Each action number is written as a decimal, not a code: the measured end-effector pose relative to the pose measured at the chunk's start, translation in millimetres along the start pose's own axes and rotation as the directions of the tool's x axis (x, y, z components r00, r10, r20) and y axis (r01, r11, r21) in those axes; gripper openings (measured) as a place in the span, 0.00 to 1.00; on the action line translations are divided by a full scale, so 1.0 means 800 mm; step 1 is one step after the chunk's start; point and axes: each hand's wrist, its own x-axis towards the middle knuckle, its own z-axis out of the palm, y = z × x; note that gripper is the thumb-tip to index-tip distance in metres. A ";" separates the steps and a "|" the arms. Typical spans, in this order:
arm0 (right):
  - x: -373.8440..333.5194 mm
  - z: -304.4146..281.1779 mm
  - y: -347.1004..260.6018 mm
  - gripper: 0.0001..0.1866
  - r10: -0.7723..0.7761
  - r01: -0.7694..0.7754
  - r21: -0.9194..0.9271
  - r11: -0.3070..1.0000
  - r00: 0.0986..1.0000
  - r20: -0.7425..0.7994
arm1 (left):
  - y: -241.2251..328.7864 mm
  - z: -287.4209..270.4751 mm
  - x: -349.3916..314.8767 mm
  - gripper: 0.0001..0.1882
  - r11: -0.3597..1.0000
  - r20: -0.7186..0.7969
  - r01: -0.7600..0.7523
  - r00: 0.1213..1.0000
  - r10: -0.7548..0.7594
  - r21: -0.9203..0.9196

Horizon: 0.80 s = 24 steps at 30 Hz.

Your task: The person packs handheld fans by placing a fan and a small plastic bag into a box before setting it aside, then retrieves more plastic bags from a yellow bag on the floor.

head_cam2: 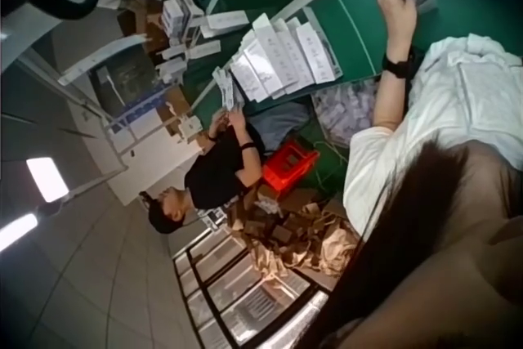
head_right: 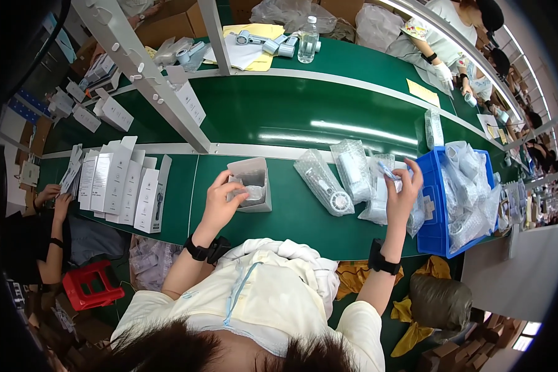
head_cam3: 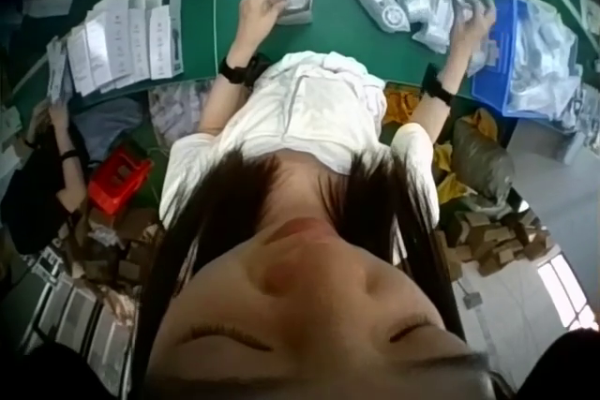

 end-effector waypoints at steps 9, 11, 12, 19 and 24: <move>-0.009 0.078 -0.210 0.11 -0.759 0.413 0.716 0.562 0.601 0.249 | 0.002 -0.007 0.024 0.05 0.972 0.032 0.235 0.972 -0.234 -0.020; -0.023 0.107 -0.211 0.10 -0.792 0.479 0.666 0.572 0.533 0.297 | -0.009 -0.008 0.026 0.05 0.964 0.053 0.258 0.966 -0.254 -0.071; -0.029 0.116 -0.212 0.10 -0.812 0.538 0.614 0.577 0.463 0.356 | -0.015 -0.008 0.024 0.04 0.949 0.081 0.288 0.957 -0.279 -0.126; -0.042 0.120 -0.211 0.22 -0.780 0.568 0.541 0.620 0.517 0.352 | -0.026 -0.023 0.014 0.08 0.867 0.007 0.217 0.971 -0.239 -0.448; -0.063 0.124 -0.184 0.35 -0.688 0.466 0.576 0.672 0.681 0.251 | -0.086 -0.117 -0.003 0.27 0.798 -0.369 0.232 0.929 -0.013 0.556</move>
